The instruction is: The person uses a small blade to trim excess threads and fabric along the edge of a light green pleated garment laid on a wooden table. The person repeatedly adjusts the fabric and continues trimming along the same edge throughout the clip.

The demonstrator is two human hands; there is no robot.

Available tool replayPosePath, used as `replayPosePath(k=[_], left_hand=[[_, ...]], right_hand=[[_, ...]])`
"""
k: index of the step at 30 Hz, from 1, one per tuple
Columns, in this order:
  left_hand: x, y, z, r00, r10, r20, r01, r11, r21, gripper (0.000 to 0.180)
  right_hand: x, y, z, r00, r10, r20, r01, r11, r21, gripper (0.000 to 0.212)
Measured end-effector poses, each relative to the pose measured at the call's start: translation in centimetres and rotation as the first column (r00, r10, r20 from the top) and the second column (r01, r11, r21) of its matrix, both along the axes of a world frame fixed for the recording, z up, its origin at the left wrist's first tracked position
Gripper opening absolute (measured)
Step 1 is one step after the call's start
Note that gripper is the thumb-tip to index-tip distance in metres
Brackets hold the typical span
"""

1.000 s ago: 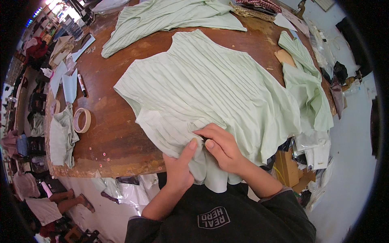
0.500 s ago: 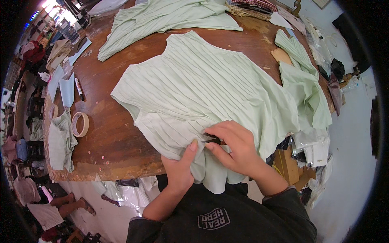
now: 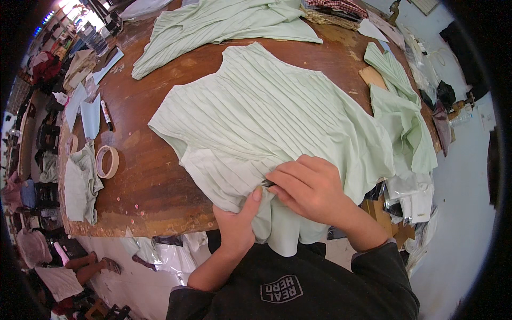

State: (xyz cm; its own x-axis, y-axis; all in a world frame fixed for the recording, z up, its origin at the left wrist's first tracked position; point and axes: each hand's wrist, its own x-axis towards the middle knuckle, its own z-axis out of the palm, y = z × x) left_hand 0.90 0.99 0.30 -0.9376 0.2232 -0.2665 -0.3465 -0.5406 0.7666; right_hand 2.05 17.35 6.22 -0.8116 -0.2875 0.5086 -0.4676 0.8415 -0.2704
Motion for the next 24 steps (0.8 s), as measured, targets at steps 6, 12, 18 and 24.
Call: replayPosePath(k=[6, 12, 18, 24], left_hand=[[0.05, 0.02, 0.53, 0.996, -0.016, 0.088, 0.009, 0.997, 0.081, 0.055], [0.05, 0.0, 0.47, 0.996, -0.017, 0.084, 0.009, 0.995, 0.099, 0.055], [0.01, -0.06, 0.38, 0.997, -0.014, 0.074, 0.009, 0.998, 0.058, 0.055], [0.05, -0.08, 0.32, 0.998, -0.012, 0.063, 0.009, 0.999, 0.04, 0.054]], right_hand=[[0.11, 0.19, -0.74, 1.0, 0.012, -0.01, -0.012, 0.998, -0.059, 0.028], [0.24, 0.13, -0.79, 1.0, 0.006, -0.015, -0.007, 0.998, -0.059, 0.028], [0.46, 0.03, -0.63, 0.999, -0.011, -0.036, 0.011, 1.0, 0.003, 0.03], [0.53, -0.01, -0.76, 0.996, -0.022, -0.081, 0.025, 0.999, 0.039, 0.031]])
